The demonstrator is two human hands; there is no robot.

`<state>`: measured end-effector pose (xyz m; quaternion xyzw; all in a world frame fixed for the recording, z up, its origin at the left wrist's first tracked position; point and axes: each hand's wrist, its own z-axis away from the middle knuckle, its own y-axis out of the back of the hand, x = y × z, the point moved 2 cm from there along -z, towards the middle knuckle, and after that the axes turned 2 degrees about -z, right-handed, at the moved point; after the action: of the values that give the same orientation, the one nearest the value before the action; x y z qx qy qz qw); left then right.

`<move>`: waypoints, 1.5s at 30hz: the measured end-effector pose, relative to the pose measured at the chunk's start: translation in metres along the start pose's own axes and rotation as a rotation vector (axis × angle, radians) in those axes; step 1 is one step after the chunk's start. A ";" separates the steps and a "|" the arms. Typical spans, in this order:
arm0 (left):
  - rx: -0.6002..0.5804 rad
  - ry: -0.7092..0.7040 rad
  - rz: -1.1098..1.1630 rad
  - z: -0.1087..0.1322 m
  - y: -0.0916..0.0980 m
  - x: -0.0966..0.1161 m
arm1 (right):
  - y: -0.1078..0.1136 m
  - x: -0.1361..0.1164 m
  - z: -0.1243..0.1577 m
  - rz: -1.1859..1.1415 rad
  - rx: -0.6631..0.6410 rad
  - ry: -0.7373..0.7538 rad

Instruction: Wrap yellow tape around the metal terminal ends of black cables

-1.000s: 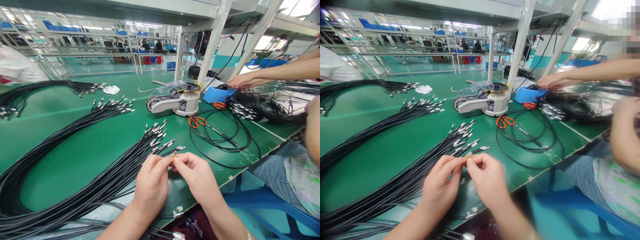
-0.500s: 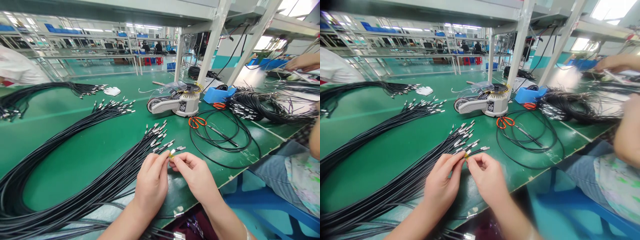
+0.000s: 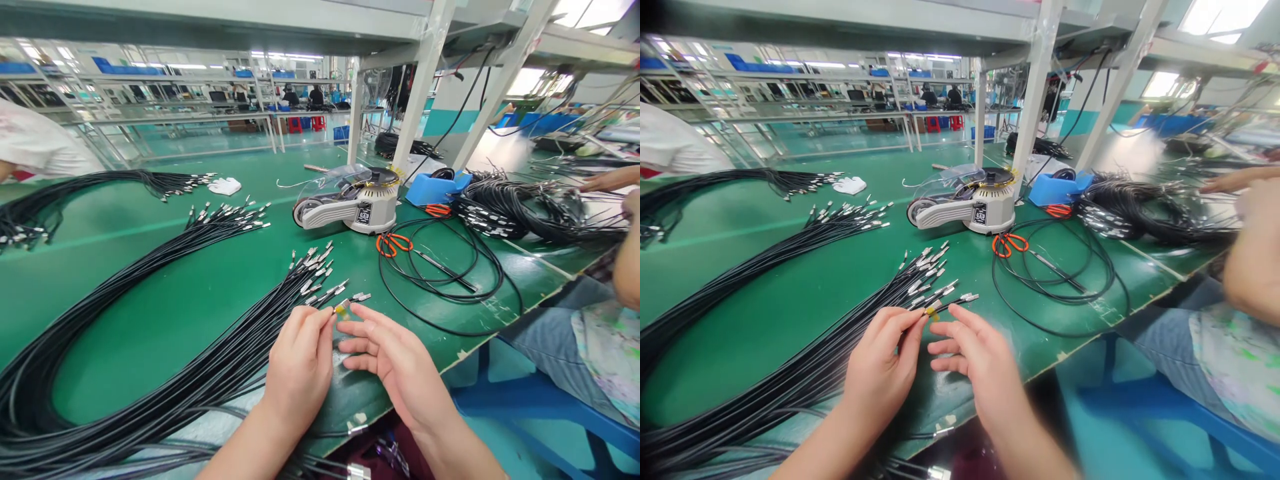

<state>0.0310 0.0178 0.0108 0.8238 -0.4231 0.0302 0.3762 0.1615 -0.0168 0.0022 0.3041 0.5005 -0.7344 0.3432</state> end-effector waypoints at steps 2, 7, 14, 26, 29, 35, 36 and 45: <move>-0.004 0.002 -0.006 0.001 -0.001 -0.001 | 0.000 -0.001 -0.002 0.054 0.013 0.047; -0.015 -0.003 -0.023 0.001 -0.001 -0.002 | -0.005 0.001 -0.012 0.247 0.027 0.134; -0.026 0.035 -0.019 -0.001 0.000 -0.001 | -0.004 0.008 -0.015 0.304 0.065 0.161; -0.209 0.292 0.147 -0.003 0.004 0.000 | -0.005 0.003 -0.007 0.457 0.029 0.357; -0.246 0.401 0.214 -0.004 0.005 0.000 | -0.006 0.002 -0.006 0.478 0.029 0.373; -0.324 0.666 0.363 -0.005 0.004 -0.001 | -0.009 0.002 -0.008 0.510 0.046 0.423; -0.336 0.718 0.408 -0.005 0.004 -0.001 | -0.009 0.002 -0.008 0.517 0.049 0.433; -0.306 0.907 0.650 -0.008 0.006 0.002 | -0.011 0.002 -0.011 0.522 0.044 0.459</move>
<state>0.0302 0.0196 0.0202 0.4924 -0.4505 0.4325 0.6062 0.1522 -0.0043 0.0030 0.5863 0.4540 -0.5448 0.3916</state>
